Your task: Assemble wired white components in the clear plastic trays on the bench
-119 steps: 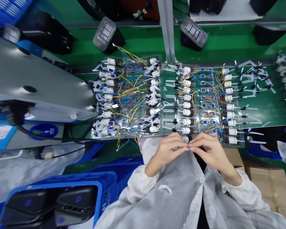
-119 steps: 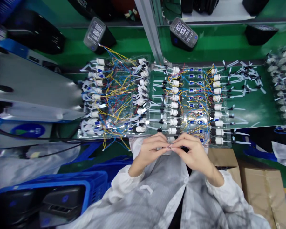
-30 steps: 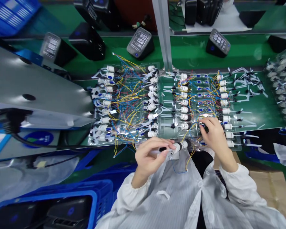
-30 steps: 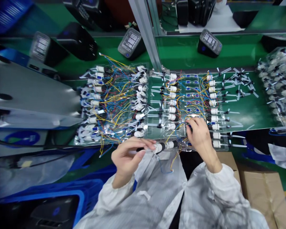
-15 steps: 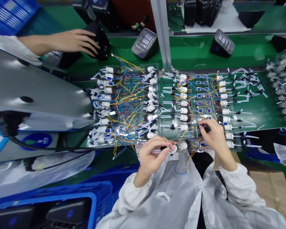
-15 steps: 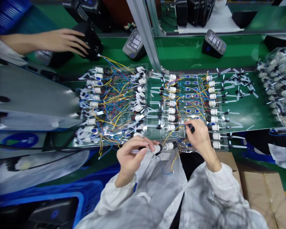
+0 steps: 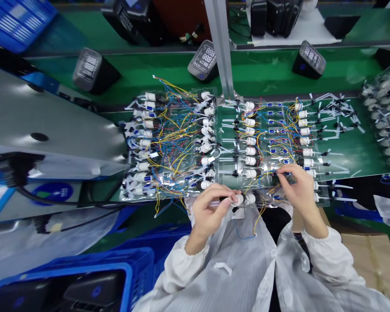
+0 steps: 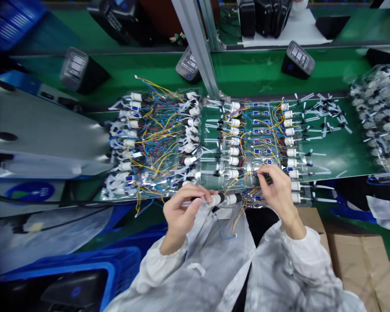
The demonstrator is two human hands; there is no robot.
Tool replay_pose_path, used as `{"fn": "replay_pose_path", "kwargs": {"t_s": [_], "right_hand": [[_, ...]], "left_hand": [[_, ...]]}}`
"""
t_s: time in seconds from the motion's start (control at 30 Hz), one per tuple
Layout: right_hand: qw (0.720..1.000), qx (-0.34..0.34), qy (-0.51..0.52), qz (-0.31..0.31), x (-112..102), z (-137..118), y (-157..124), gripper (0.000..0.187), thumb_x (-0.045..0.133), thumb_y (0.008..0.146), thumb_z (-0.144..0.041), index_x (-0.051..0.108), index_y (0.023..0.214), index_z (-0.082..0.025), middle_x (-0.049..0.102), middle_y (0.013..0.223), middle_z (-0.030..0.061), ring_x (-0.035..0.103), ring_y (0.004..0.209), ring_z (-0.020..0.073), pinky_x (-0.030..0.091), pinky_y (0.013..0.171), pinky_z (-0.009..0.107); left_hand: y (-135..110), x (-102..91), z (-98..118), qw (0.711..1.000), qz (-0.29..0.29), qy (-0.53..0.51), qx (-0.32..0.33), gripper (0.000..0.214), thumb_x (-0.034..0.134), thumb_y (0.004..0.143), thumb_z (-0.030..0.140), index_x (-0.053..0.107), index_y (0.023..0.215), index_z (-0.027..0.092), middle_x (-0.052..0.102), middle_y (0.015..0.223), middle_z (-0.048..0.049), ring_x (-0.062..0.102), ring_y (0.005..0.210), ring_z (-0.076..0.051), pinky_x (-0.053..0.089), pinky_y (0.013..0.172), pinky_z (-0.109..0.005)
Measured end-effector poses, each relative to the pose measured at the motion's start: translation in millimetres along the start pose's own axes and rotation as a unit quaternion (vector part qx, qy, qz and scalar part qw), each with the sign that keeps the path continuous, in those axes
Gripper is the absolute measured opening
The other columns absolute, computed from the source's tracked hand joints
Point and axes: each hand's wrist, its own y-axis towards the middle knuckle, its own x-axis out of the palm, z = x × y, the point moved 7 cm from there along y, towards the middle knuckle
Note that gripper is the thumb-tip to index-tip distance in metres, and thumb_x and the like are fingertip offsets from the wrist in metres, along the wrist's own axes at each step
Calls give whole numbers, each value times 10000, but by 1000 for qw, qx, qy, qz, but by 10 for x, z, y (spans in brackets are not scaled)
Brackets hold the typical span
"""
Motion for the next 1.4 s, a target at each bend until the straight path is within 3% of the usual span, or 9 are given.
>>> {"fn": "replay_pose_path", "kwargs": {"t_s": [0.2,0.33,0.43,0.57,0.67,0.77,1.03,1.27,1.4], "right_hand": [[983,130,128,-2,-24,171,-155,192,792,918,-278,716,1095,-276,783,1018,22,764,950,213,611,910,395],[957,190,217,-29,43,269,-181,207,801,927,-344,700,1092,-270,813,1022,35,791,984,224,630,907,391],[949,216,227,-29,43,297,-169,170,775,953,-386,696,1053,-273,819,989,33,796,975,226,629,900,389],[941,225,249,-30,44,299,-168,159,752,970,-405,679,1046,-286,803,957,18,790,947,222,632,912,399],[943,224,245,-27,39,312,-180,169,752,966,-411,673,1057,-292,785,956,14,783,928,223,641,871,389],[942,233,239,-20,30,341,-184,185,741,965,-431,663,1054,-289,779,946,20,784,895,235,650,837,400],[943,256,199,67,-89,501,-123,228,699,974,-470,640,1017,-255,772,906,35,791,755,216,611,714,337],[945,258,175,93,-127,573,-84,263,679,976,-485,629,1034,-233,762,947,35,735,591,157,536,568,274],[949,247,172,95,-124,573,-69,246,674,979,-464,623,1042,-232,752,893,25,716,585,155,530,568,279]], "left_hand": [[24,129,-50,997,30,-30,-57,95,617,1044,231,707,1041,198,742,988,-47,756,744,-166,661,777,-380],[185,449,-31,993,-41,54,-102,138,583,1063,243,708,1026,199,685,800,1,648,623,-109,582,660,-263],[349,694,30,972,-103,203,-65,112,662,1005,214,760,1059,205,702,912,-43,691,815,-158,577,701,-264],[479,995,-31,929,-191,316,-14,271,664,982,142,747,1228,220,733,1157,-82,738,983,-209,619,819,-328],[508,1120,-132,895,-242,375,3,251,634,1011,148,759,1217,223,732,1172,-75,750,962,-212,628,781,-330],[517,1122,-175,889,-251,381,25,198,612,1037,170,777,1140,208,736,1070,-60,749,879,-188,624,727,-305],[519,880,-69,934,-172,285,127,102,676,1016,179,768,1056,199,809,1028,-51,777,927,-159,636,845,-280],[570,593,288,966,-7,165,198,124,789,908,119,775,987,214,798,860,-20,747,744,-137,603,674,-241],[556,336,408,976,86,87,180,47,780,930,202,778,964,235,769,802,-8,728,673,-149,588,609,-265]]}}
